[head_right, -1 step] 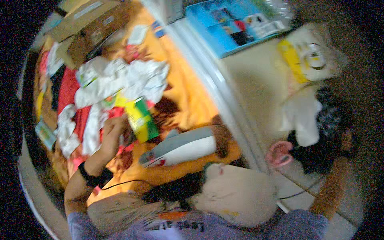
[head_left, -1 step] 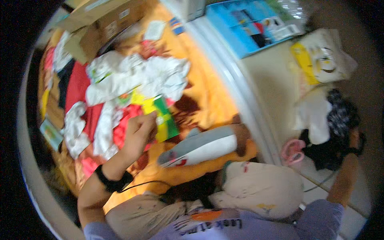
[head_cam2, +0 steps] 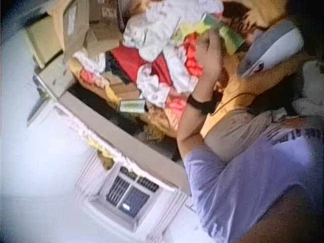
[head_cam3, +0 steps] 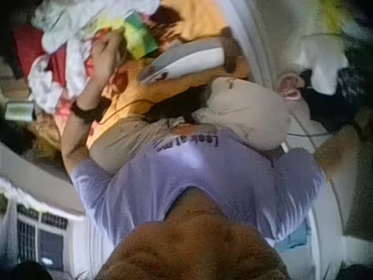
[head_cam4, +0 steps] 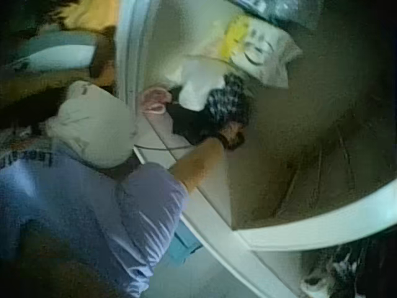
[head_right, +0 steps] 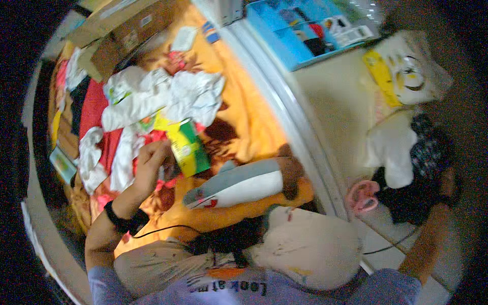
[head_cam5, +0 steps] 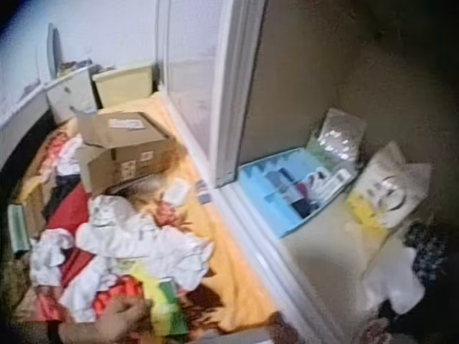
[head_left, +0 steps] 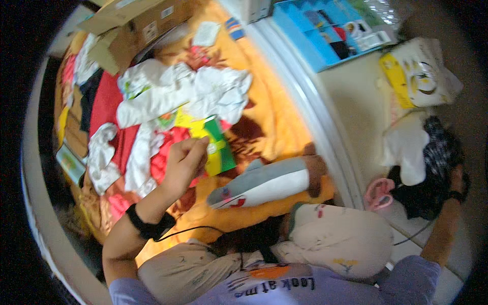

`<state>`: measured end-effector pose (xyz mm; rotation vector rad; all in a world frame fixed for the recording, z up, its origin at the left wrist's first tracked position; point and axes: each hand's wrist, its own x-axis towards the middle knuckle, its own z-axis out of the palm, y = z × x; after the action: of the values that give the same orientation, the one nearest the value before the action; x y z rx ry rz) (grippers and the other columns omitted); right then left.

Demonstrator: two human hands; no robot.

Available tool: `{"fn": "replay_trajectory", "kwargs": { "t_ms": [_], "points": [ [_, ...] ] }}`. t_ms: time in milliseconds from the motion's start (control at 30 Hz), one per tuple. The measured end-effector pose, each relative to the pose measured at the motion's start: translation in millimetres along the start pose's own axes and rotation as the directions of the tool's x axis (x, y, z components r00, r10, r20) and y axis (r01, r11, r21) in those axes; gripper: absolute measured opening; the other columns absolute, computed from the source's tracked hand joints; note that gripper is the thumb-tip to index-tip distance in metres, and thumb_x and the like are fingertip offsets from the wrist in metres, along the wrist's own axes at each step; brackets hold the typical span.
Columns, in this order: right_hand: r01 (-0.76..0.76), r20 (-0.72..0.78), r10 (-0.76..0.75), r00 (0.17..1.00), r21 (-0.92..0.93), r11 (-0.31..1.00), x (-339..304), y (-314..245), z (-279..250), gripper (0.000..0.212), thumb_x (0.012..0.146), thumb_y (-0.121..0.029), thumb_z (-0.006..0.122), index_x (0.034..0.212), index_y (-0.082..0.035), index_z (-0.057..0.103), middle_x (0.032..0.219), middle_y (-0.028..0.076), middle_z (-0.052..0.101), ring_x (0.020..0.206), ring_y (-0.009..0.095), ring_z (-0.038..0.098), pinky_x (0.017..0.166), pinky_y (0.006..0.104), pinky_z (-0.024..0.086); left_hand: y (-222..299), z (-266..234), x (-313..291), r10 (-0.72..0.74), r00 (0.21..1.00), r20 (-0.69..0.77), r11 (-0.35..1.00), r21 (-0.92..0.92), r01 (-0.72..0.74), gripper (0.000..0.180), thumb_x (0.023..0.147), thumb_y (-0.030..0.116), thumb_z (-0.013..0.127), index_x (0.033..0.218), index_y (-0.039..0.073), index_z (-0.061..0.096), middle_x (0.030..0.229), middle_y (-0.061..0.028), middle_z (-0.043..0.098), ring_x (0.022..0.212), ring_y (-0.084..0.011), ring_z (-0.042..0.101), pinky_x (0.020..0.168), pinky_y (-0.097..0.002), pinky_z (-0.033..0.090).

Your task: The person sorts through various items of clothing and laundry on a bed, handling a white cloth, a red bag, and a black sweatshirt.

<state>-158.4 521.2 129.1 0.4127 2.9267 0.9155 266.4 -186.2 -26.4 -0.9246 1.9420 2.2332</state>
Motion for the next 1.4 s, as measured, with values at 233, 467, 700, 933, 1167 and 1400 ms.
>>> {"fn": "replay_trajectory", "kwargs": {
  "t_ms": [233,467,700,933,1167,1400],
  "points": [
    [0.707,-0.764,-0.433,0.478,0.042,0.706,-36,-135,-88,0.035,0.085,-0.017,0.051,0.116,-0.001,0.049,0.114,0.017,0.053,0.104,0.028,0.051,0.091,0.0356,0.039,-29,-9,0,-0.055,0.996,0.072,0.991,0.129,0.045,0.024,0.082,0.010,0.058,0.064,0.006,0.042,0.060,0.0032,0.044,0.053,-0.0043,0.046,0.049,-0.0198,0.040],
    [0.784,-0.102,-0.959,-0.264,0.556,-0.275,-338,-406,-109,0.054,0.070,-0.018,0.067,0.118,-0.003,0.046,0.118,0.016,0.047,0.108,0.031,0.045,0.094,0.0373,0.035,-76,6,-16,-0.009,0.847,0.532,0.624,0.664,-0.411,0.056,0.070,0.034,0.068,0.108,0.000,0.046,0.087,-0.0156,0.058,0.078,-0.0286,0.059,0.066,-0.0354,0.048],
    [0.624,0.037,-0.816,-0.578,0.664,-0.412,-389,-463,-37,0.075,0.050,-0.041,0.075,0.109,-0.002,0.050,0.100,0.021,0.057,0.091,0.035,0.055,0.079,0.0394,0.043,-141,-2,-28,0.217,0.845,0.488,0.532,0.667,-0.522,0.059,0.059,0.036,0.070,0.108,0.007,0.054,0.087,-0.0141,0.057,0.082,-0.0352,0.055,0.072,-0.0444,0.045],
    [0.431,0.081,-0.913,-0.399,0.896,-0.109,-382,-436,-72,0.074,0.056,-0.042,0.076,0.112,-0.002,0.049,0.100,0.016,0.059,0.091,0.026,0.057,0.080,0.0352,0.044,-62,-44,-9,0.079,0.888,0.452,0.805,0.497,-0.325,0.060,0.062,0.036,0.074,0.107,0.003,0.054,0.084,-0.0144,0.061,0.076,-0.0262,0.060,0.068,-0.0347,0.046],
    [0.431,0.079,-0.973,-0.215,0.902,-0.022,-382,-448,-103,0.085,0.054,-0.040,0.078,0.122,-0.004,0.043,0.111,0.017,0.053,0.100,0.028,0.052,0.087,0.0378,0.040,-29,-71,24,0.038,0.989,0.143,0.988,0.143,-0.059,0.048,0.073,0.030,0.070,0.105,0.000,0.052,0.081,-0.0019,0.057,0.070,-0.0055,0.053,0.061,-0.0220,0.045],
    [0.144,0.107,-0.991,-0.082,0.985,0.094,-392,-483,-130,0.074,0.059,-0.030,0.078,0.117,0.000,0.044,0.109,0.016,0.054,0.100,0.026,0.053,0.087,0.0383,0.041,-38,-163,12,0.156,0.943,-0.294,0.988,0.033,-0.153,0.021,0.084,0.025,0.059,0.080,0.004,0.057,0.071,-0.0012,0.057,0.064,-0.0057,0.052,0.058,-0.0205,0.043]
  ]
}}
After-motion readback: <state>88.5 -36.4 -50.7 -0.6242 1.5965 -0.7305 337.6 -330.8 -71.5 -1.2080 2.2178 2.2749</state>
